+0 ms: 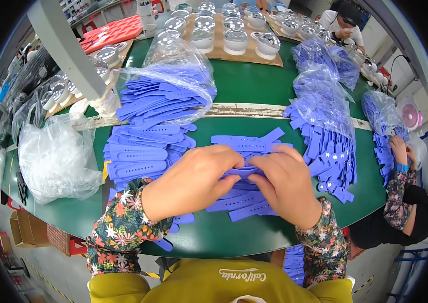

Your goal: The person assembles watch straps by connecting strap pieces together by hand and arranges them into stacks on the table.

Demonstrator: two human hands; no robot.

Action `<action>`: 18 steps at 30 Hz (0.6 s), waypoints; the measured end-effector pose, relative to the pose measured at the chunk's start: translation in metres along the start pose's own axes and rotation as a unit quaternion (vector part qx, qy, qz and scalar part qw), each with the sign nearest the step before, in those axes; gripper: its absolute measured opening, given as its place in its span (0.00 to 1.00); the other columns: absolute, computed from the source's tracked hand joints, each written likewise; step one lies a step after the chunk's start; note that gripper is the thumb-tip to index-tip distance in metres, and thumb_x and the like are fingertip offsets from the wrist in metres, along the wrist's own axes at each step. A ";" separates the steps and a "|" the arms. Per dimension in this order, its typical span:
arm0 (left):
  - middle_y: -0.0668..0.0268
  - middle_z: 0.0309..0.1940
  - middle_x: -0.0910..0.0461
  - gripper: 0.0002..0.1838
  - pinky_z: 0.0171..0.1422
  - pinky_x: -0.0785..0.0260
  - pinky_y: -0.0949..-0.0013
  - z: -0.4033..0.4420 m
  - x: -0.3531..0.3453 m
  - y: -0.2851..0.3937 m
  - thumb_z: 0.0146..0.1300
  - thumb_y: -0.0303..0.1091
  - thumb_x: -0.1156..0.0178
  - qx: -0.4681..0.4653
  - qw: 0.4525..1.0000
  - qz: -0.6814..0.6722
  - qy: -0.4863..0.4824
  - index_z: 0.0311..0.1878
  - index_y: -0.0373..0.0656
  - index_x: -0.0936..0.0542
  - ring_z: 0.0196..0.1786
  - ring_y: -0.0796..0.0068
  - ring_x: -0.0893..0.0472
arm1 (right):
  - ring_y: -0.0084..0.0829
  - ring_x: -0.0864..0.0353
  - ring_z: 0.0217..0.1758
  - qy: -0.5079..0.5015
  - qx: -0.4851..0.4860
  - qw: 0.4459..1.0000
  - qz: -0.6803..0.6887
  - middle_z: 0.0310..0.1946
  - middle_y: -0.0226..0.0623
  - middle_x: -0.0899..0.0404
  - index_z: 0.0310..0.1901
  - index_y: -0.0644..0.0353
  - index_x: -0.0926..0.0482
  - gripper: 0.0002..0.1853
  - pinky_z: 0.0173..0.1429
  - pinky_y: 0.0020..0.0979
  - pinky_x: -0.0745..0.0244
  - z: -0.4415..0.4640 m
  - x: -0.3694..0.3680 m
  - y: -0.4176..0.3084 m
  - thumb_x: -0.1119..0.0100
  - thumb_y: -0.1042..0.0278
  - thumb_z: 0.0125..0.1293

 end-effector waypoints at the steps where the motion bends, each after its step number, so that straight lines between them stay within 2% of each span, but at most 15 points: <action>1: 0.55 0.37 0.19 0.12 0.43 0.26 0.56 0.000 0.000 0.000 0.59 0.25 0.33 -0.001 1.000 0.000 -0.001 0.45 0.35 0.20 0.39 0.51 0.19 | 0.43 0.18 0.38 0.006 -0.012 1.000 0.020 0.34 0.39 0.17 0.43 0.60 0.18 0.14 0.47 0.41 0.24 0.002 0.001 0.001 0.28 0.71 0.55; 4: 0.54 0.37 0.19 0.12 0.44 0.26 0.56 0.000 0.001 -0.003 0.60 0.25 0.34 -0.002 1.000 -0.018 -0.013 0.46 0.35 0.20 0.40 0.51 0.20 | 0.43 0.18 0.38 -0.032 -0.042 0.995 0.082 0.34 0.40 0.16 0.42 0.60 0.17 0.12 0.44 0.41 0.25 -0.001 0.002 0.008 0.28 0.70 0.56; 10: 0.55 0.37 0.18 0.11 0.46 0.28 0.57 0.001 0.001 -0.009 0.60 0.25 0.35 0.000 0.998 -0.057 -0.011 0.46 0.36 0.19 0.40 0.50 0.20 | 0.40 0.18 0.35 -0.018 -0.046 0.992 0.120 0.32 0.38 0.16 0.39 0.61 0.16 0.11 0.46 0.38 0.27 0.003 0.001 0.009 0.27 0.71 0.54; 13: 0.56 0.36 0.18 0.11 0.43 0.28 0.59 0.002 -0.001 -0.008 0.59 0.25 0.35 0.012 0.997 -0.080 -0.013 0.45 0.36 0.18 0.38 0.53 0.20 | 0.37 0.19 0.31 0.012 -0.051 0.991 0.123 0.28 0.35 0.16 0.35 0.61 0.16 0.09 0.46 0.36 0.29 0.004 -0.001 0.008 0.27 0.71 0.53; 18: 0.58 0.35 0.18 0.11 0.40 0.30 0.63 0.001 -0.002 -0.007 0.58 0.25 0.35 0.049 0.992 -0.114 -0.014 0.44 0.36 0.18 0.36 0.61 0.21 | 0.35 0.21 0.26 0.005 -0.055 0.985 0.162 0.25 0.34 0.17 0.30 0.60 0.16 0.06 0.45 0.36 0.30 0.002 -0.005 0.011 0.27 0.71 0.53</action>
Point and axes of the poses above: each hand's wrist, its own z-axis towards the middle knuckle, its own x-axis out of the back of the hand, y = z × x, the point moved 1 cm from there along z, towards the middle knuckle
